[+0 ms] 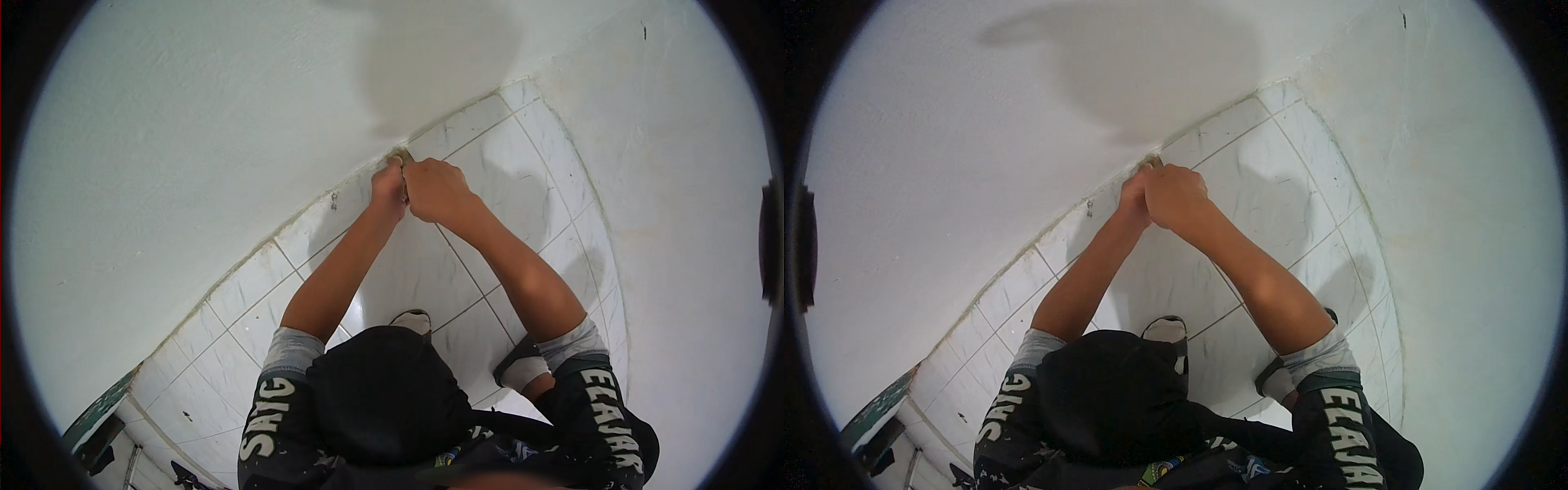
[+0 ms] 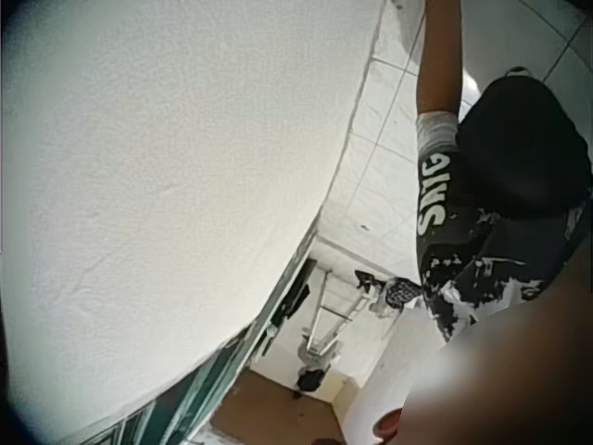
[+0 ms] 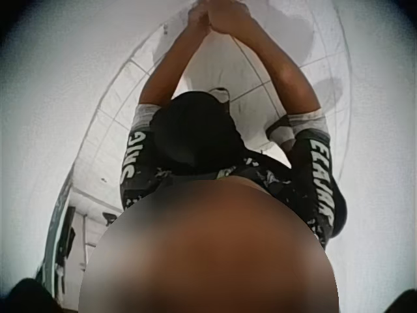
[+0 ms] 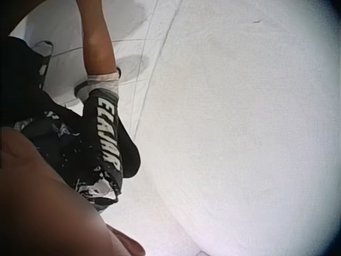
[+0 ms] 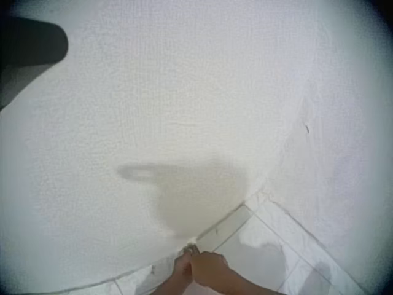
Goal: Plastering a small hole or gap in a wall near the floor using a putty knife.
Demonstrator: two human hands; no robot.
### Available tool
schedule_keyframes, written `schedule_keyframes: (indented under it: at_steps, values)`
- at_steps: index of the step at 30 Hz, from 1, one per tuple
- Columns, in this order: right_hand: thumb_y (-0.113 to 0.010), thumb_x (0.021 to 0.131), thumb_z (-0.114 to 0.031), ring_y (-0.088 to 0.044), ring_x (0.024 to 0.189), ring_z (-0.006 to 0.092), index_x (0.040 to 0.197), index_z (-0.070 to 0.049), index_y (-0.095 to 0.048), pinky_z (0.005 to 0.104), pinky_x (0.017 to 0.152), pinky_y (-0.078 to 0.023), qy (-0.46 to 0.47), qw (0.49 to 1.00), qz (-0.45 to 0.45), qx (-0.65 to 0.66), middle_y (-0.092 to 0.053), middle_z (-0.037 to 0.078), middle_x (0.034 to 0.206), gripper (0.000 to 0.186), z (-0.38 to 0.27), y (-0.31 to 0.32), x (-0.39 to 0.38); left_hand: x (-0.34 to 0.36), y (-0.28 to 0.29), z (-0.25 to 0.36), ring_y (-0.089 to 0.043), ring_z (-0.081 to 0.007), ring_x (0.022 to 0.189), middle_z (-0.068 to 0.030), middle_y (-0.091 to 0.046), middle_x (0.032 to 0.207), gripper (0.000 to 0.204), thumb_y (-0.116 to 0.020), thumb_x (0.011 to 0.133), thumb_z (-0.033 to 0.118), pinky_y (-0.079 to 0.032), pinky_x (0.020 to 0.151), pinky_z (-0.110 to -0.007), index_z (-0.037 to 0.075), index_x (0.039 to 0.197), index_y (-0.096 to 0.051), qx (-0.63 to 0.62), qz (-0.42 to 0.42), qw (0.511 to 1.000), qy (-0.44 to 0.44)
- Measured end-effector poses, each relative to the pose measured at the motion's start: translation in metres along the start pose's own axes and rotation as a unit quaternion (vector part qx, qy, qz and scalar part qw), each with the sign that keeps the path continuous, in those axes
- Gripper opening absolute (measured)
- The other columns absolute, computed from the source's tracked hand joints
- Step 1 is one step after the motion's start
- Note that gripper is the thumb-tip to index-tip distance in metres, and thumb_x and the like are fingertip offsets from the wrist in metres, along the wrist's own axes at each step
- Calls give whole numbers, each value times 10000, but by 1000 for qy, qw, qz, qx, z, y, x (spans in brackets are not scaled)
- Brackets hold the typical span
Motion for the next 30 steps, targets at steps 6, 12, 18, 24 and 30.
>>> schedule_keyframes:
  at_steps: [6,12,18,24,30]
  values:
    - [-647,744,-86,-677,848,329,846,-32,-676,424,722,-550,-20,999,14,-27,-686,182,876,119,13,-11,-11,-1,-10,-16,-481,-152,505,-34,-540,667,345,-504,953,398,-336,433,-330,80,841,-579,17,0,1000,25]
    - [-625,763,-93,-675,836,334,852,-27,-664,439,717,-545,-23,999,33,-21,-678,186,859,118,15,-14,-2,4,-11,-5,-485,-148,508,-38,-550,674,338,-518,951,391,-350,435,-324,74,850,-577,41,30,998,24]
    - [-633,759,-107,-674,822,338,824,-13,-667,437,713,-544,-24,999,16,-15,-678,189,859,120,13,-7,3,1,-16,-2,-525,-158,562,-41,-568,722,328,-495,962,380,-388,460,-329,71,886,-576,2,-19,1000,20]
    - [-646,759,-123,-682,804,332,835,-10,-674,434,718,-546,-12,999,38,-33,-681,189,829,140,13,-4,7,3,-17,-2,-536,-166,628,-49,-574,798,317,-472,973,367,-406,494,-336,62,959,-555,-33,29,998,47]
    - [-605,811,-161,-694,848,306,911,-8,-681,411,691,-564,-18,999,16,-47,-692,161,900,198,20,-13,13,8,-14,2,-474,-154,530,-30,-525,688,320,-472,975,382,-394,476,-334,85,882,-547,-12,47,997,61]
Point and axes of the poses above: each hand's wrist, its own x-axis towards the middle knuckle, its own y-axis out of the back of the hand, z = x × y, the point moved 7 cm from there along x, towards the middle knuckle
